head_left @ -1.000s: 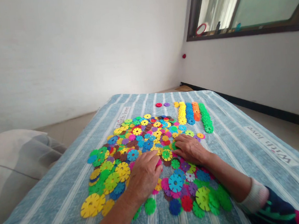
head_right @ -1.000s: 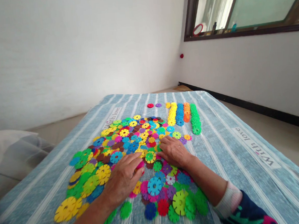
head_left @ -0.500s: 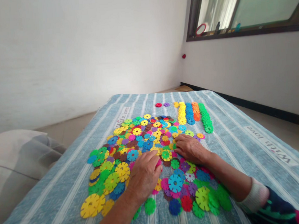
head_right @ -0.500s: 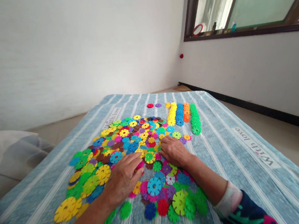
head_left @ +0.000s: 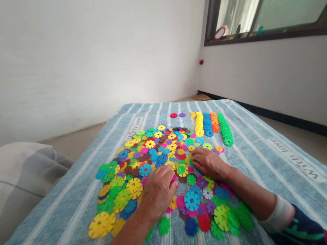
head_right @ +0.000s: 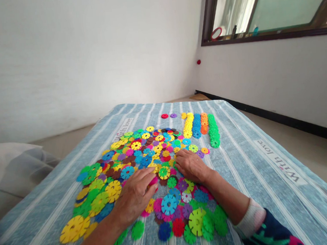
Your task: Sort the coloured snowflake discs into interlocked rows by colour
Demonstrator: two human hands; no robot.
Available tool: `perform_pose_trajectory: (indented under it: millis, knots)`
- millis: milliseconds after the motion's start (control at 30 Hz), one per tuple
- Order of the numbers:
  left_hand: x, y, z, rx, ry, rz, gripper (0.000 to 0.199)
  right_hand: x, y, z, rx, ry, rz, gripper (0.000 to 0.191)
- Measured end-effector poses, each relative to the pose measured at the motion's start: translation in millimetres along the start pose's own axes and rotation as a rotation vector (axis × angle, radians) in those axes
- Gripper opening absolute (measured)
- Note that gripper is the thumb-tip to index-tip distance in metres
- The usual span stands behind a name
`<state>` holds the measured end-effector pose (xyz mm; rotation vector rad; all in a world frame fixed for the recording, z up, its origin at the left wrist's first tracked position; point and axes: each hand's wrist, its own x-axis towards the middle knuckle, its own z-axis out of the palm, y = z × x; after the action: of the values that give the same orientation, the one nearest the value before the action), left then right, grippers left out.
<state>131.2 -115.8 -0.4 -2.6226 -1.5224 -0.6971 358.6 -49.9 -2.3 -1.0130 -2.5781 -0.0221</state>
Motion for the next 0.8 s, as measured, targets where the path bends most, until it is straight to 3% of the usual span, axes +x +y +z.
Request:
perform_pose_trajectory:
  millis: [100, 300, 467, 633, 800]
  knots:
    - [0.1, 0.0, -0.3, 0.000, -0.003, 0.001, 0.017, 0.8, 0.1, -2.1, 0.012, -0.027, 0.018, 0.009]
    - [1.0, 0.5, -0.8, -0.006, -0.002, -0.001, 0.016, 4.3, -3.6, -7.5, 0.004, -0.107, 0.061, 0.012]
    - [0.7, 0.5, -0.6, -0.009, 0.024, 0.002, 0.018, 3.1, -2.0, -7.1, 0.055, -0.057, 0.083, 0.013]
    - [1.1, 0.8, -1.7, -0.004, 0.015, 0.008, 0.018, 2.5, -2.5, -15.6, 0.163, -0.020, 0.041, 0.004]
    - [1.2, -0.3, -1.8, -0.008, 0.012, 0.013, 0.018, 4.1, -5.2, -30.3, 0.386, -0.054, 0.083, 0.015]
